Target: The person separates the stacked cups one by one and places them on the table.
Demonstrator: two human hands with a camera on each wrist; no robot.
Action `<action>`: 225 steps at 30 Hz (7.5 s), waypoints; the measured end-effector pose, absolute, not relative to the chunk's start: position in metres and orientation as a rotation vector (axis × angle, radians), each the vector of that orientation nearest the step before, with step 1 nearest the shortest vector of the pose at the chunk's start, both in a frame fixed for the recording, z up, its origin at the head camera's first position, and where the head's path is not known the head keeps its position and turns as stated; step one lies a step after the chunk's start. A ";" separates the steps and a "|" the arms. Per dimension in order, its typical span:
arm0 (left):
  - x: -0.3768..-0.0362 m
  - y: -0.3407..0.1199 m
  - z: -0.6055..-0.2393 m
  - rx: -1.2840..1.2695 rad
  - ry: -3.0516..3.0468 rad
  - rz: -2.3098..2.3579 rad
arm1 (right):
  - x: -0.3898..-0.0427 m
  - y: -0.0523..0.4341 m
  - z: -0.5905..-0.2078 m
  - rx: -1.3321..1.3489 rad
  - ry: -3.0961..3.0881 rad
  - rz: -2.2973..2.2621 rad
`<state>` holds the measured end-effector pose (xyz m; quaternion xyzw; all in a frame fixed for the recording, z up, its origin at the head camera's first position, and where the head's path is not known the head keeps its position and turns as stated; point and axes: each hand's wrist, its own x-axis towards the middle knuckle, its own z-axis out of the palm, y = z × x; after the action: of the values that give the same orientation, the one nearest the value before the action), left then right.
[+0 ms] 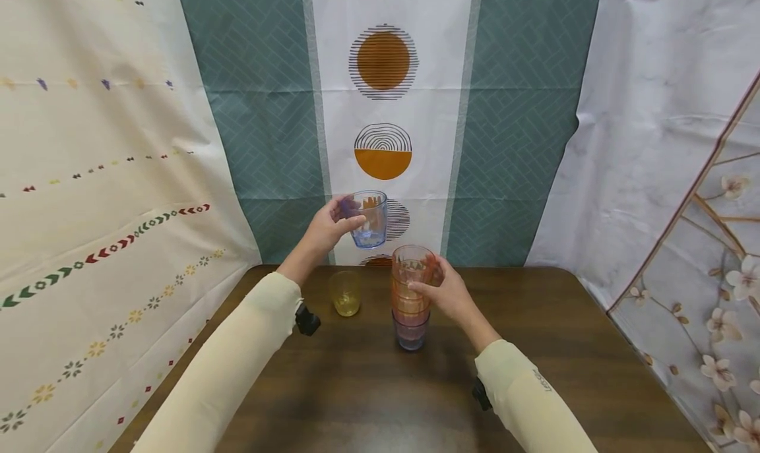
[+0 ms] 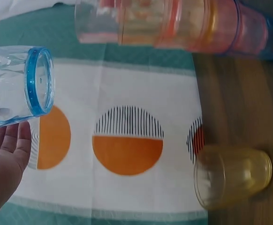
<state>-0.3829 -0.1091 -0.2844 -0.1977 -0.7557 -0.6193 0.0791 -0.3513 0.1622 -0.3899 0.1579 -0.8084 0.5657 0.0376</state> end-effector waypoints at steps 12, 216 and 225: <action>-0.392 -0.157 -0.297 -0.419 -2.296 -1.766 | -0.360 0.163 -0.399 0.498 -2.468 1.712; -0.373 -0.046 -0.360 -0.640 -2.639 -1.641 | -0.364 0.175 -0.415 0.584 -2.588 1.734; -0.373 -0.042 -0.359 -0.624 -2.608 -1.692 | -0.365 0.175 -0.416 0.605 -2.578 1.727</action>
<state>-0.3728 -0.0420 -0.3591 -0.1968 -0.8225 -0.5335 -0.0147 -0.3652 0.1753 -0.4159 0.1912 -0.8154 0.5464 -0.0098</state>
